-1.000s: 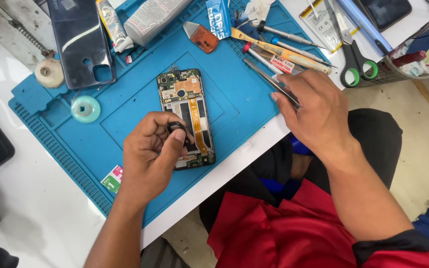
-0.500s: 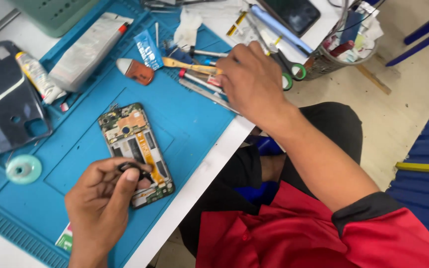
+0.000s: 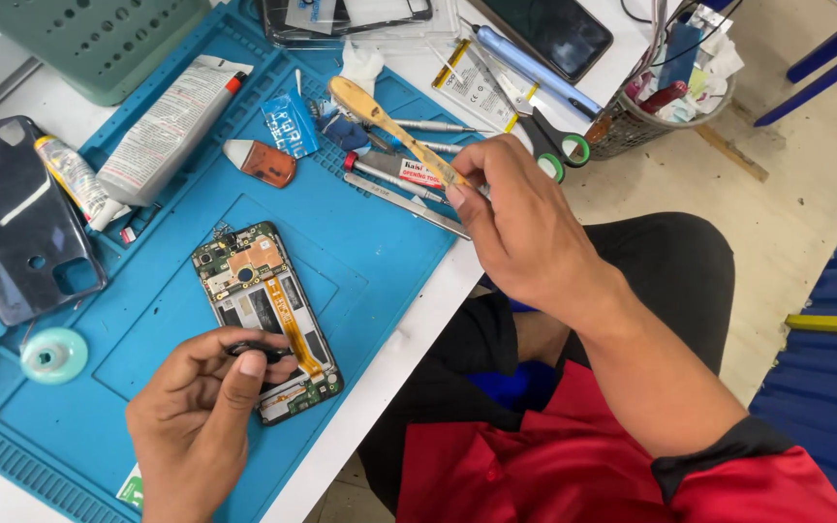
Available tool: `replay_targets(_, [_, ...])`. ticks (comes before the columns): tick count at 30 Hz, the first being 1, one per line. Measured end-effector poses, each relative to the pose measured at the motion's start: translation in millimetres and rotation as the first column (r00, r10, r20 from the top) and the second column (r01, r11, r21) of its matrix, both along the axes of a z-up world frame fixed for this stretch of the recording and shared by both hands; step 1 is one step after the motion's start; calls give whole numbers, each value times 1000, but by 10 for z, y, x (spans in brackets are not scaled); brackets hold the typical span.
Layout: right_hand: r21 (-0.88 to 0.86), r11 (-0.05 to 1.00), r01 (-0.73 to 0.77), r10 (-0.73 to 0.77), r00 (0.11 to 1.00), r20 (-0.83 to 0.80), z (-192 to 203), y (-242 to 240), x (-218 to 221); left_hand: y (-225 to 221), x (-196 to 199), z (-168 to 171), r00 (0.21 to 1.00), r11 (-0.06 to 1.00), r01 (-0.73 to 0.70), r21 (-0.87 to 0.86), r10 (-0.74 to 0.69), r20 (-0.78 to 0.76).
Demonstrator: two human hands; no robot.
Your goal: Repairing a smartphone by adjusting internal ribbon cables and cleaning the motherboard with a brush.
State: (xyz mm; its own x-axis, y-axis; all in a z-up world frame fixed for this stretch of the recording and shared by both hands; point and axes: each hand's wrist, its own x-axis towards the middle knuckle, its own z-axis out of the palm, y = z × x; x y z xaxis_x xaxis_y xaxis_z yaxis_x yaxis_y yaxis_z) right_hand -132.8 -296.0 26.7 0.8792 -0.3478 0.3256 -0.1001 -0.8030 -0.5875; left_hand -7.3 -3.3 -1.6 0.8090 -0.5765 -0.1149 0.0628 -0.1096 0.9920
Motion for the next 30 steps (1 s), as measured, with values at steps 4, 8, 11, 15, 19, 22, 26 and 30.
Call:
replay_targets(4, [221, 974, -44, 50, 999, -22, 31, 326, -108, -15, 16, 2, 999, 999, -35, 32, 34, 38])
replay_targets(8, [432, 871, -234, 224, 972, 75, -76, 668, -190, 5, 50, -102, 998, 999, -52, 7, 52, 48])
replay_targets(11, [487, 826, -284, 294, 954, 56, -322, 866, -317, 40, 44, -179, 1000, 995, -23, -98, 22, -9])
replay_targets(15, [525, 821, -226, 302, 951, -63, -339, 1012, -381, 54, 126, -116, 980, 966, 81, -246, -122, -158])
replay_targets(19, [340, 874, -347, 353, 935, 46, -372, 1105, -341, 100, 135, -159, 974, 942, 111, -317, -167, -155])
replay_targets(22, [249, 898, -363, 347, 932, 107, -423, 1099, -314, 98, 168, -96, 968, 925, 157, -347, -214, -133])
replay_targets(26, [161, 897, -411, 386, 908, 164, -565, 1095, -354, 113, 171, -88, 958, 943, 175, -283, -229, -172])
replay_targets(30, [72, 946, -316, 300, 937, 178, -622, 1055, -233, 103, 168, -112, 922, 928, 200, -315, -287, -261])
